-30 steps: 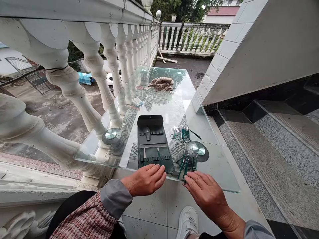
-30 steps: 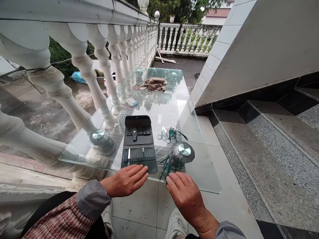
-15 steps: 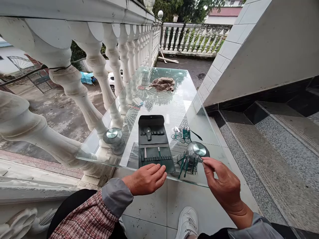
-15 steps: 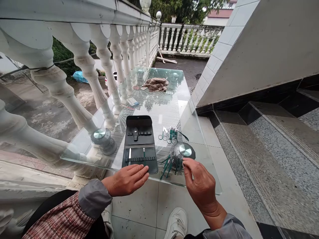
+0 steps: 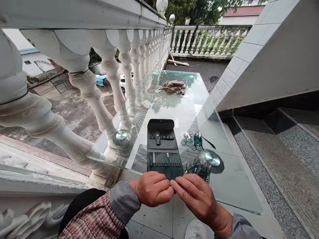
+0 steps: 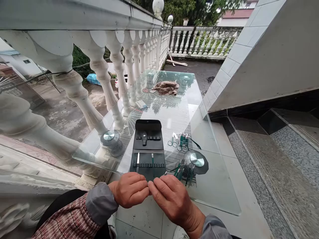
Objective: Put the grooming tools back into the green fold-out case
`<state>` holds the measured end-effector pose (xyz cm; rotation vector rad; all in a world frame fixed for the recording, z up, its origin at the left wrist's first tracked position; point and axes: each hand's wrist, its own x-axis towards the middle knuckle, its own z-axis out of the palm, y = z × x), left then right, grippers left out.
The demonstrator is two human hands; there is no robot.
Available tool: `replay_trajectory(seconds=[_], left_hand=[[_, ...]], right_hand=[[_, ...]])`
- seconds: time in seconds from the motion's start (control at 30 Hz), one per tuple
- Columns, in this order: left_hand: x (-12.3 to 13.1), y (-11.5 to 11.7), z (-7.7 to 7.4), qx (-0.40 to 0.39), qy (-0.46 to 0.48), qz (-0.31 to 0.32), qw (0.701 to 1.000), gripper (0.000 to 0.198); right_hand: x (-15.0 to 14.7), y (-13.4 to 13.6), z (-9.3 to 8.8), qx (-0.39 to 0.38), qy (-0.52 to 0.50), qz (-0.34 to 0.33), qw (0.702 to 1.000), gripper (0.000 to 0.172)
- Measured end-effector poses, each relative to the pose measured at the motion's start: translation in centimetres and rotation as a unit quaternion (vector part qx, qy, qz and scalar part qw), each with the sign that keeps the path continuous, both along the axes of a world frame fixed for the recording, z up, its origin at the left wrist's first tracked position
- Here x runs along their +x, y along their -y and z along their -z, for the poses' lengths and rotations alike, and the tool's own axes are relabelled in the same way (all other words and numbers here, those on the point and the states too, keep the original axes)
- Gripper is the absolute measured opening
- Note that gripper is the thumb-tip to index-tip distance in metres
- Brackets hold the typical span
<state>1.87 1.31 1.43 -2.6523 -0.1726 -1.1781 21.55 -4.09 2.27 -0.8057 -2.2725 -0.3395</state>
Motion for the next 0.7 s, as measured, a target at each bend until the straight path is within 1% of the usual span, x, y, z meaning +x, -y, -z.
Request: replay_trajectory(seconds=[0.13, 0.23, 0.3, 0.33, 0.37, 0.4, 0.43, 0.47, 0.5, 0.53, 0.57, 0.6, 0.63, 0.67, 0.7], left_hand=[[-0.2, -0.3, -0.4, 0.011, 0.022, -0.002, 1.000, 0.013], [-0.5, -0.6, -0.5, 0.027, 0.042, -0.015, 0.999, 0.008], [-0.7, -0.9, -0.7, 0.038, 0.055, -0.026, 0.997, 0.008], [-0.8, -1.1, -0.8, 0.044, 0.059, -0.030, 0.997, 0.010], [-0.9, -1.2, -0.9, 0.049, 0.062, -0.033, 0.996, 0.011], [-1.0, -1.3, -1.0, 0.055, 0.062, -0.037, 0.996, 0.011], [-1.1, -1.4, -1.0, 0.061, 0.060, -0.042, 0.995, 0.012], [-1.1, -1.5, -1.0, 0.068, 0.055, -0.046, 0.995, 0.012], [-1.0, -1.5, -1.0, 0.073, 0.047, -0.048, 0.995, 0.012], [-1.0, -1.5, -1.0, 0.080, 0.040, -0.046, 0.995, 0.012], [-0.8, -1.4, -0.9, 0.087, 0.033, -0.042, 0.995, 0.011], [-0.7, -1.4, -0.8, 0.093, 0.027, -0.035, 0.995, 0.010], [-0.5, -1.4, -0.7, 0.099, 0.025, -0.028, 0.994, 0.009], [-0.4, -1.3, -0.6, 0.104, 0.020, -0.022, 0.994, 0.008], [-0.2, -1.3, -0.5, 0.107, 0.015, -0.020, 0.994, 0.008]], right_hand=[[-0.5, -0.9, 0.4, -0.016, -0.036, -0.009, 0.999, 0.030], [-0.9, -1.6, 0.4, -0.040, -0.099, -0.004, 0.994, 0.032], [-1.0, -2.0, 0.2, -0.074, -0.187, 0.037, 0.979, 0.029], [-1.1, -2.2, 0.0, -0.108, -0.241, 0.074, 0.962, 0.023], [-1.1, -2.4, -0.1, -0.158, -0.298, 0.114, 0.934, 0.016], [-1.1, -2.5, -0.3, -0.228, -0.353, 0.148, 0.895, 0.009], [-1.1, -2.7, -0.4, -0.310, -0.402, 0.169, 0.845, 0.011], [-1.0, -2.8, -0.5, -0.398, -0.441, 0.173, 0.786, 0.018], [-1.1, -2.9, -0.6, -0.480, -0.469, 0.159, 0.724, 0.025], [-1.1, -2.9, -0.7, -0.545, -0.489, 0.137, 0.667, 0.032], [-1.2, -2.9, -0.7, -0.590, -0.503, 0.114, 0.621, 0.037], [-1.3, -2.8, -0.7, -0.617, -0.513, 0.096, 0.588, 0.041], [-1.5, -2.8, -0.8, -0.630, -0.522, 0.086, 0.568, 0.042], [-1.5, -2.7, -0.8, -0.634, -0.530, 0.081, 0.558, 0.043], [-1.6, -2.6, -0.8, -0.633, -0.535, 0.079, 0.553, 0.041]])
